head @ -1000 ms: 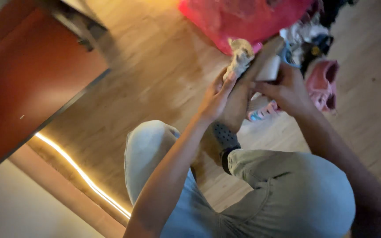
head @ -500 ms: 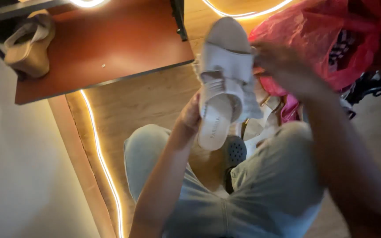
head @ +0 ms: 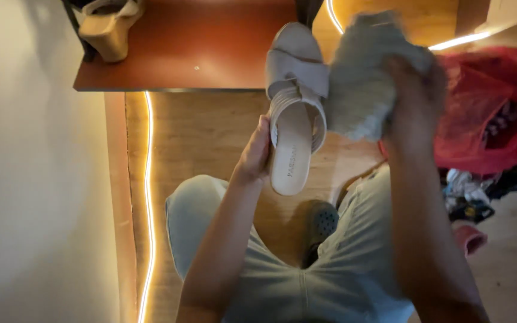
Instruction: Cleaning a pair of sandals with a cloth.
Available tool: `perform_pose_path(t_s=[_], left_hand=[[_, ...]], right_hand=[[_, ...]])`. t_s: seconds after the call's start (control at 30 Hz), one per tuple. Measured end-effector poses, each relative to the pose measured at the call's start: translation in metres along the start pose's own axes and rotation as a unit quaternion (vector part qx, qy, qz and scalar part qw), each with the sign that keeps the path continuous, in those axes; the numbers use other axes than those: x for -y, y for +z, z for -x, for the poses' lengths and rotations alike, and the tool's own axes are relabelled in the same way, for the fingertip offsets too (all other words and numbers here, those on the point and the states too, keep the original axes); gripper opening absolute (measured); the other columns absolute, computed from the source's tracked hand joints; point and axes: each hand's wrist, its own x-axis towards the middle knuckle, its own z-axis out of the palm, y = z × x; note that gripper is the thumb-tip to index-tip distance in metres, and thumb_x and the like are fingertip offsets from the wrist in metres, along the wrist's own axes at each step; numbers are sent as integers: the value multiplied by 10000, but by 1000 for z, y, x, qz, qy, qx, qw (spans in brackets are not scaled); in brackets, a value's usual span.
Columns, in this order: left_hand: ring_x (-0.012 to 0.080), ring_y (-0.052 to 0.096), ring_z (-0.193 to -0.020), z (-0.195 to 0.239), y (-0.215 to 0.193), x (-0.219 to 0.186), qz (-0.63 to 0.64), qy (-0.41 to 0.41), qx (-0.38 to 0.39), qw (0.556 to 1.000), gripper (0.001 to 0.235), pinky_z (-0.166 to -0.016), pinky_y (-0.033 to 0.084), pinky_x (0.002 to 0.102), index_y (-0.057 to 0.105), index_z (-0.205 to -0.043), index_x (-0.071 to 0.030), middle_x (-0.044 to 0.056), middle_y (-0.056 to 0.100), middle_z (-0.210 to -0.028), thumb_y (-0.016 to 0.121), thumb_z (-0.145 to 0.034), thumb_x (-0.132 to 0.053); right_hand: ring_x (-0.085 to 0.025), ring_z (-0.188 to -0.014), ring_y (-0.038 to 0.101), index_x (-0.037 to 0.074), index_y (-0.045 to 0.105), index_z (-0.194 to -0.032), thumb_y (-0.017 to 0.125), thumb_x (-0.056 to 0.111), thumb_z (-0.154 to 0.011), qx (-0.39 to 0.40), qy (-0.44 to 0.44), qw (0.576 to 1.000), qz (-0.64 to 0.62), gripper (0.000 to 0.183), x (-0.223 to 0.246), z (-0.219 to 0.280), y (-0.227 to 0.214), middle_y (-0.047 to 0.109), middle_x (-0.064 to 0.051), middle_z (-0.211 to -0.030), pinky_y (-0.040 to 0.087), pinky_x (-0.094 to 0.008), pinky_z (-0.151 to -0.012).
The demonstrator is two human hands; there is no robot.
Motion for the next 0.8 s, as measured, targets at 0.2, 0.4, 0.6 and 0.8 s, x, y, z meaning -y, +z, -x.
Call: perform_pose_path(t_s=[0.2, 0.4, 0.6, 0.8], left_hand=[[191, 615, -1303, -13, 24, -40, -143, 82, -70, 984, 602, -1136, 493, 383, 403, -1583, -100, 84, 589, -1473, 540, -1081, -404], [274, 659, -1246, -20, 24, -65, -81, 100, -69, 989, 688, -1120, 513, 438, 500, -1481, 7, 160, 648, -1382, 394, -1105, -559], [229, 671, -1180, -28, 28, -58, -145, 166, -140, 965, 759, -1059, 540, 402, 542, -1426, -11, 117, 675, -1308, 372, -1047, -646], [183, 693, -1030, -33, 32, -40, -304, 138, -185, 924, 778, -890, 604, 355, 600, -1319, 55, 133, 702, -1173, 365, -1068, -642]], right_hand=[[-303, -1043, 607, 67, 538, -1259, 748, 170, -934, -23, -335, 820, 463, 401, -4, 68, 39, 604, -127, -1170, 506, -415, -886], [-376, -1385, 564, 54, 531, -1492, 628, 42, -929, 249, -187, 835, 454, 571, -5, 95, 104, 572, -223, -1495, 479, -442, -1137], [-482, -1534, 398, -34, 408, -1564, 523, 107, -1038, 303, -227, 825, 420, 557, -29, 80, 109, 452, -313, -1583, 337, -509, -1266], [-481, -1440, 449, -61, 320, -1551, 595, 464, -1026, 323, -215, 816, 430, 792, -33, 47, 115, 448, -333, -1516, 363, -506, -1221]])
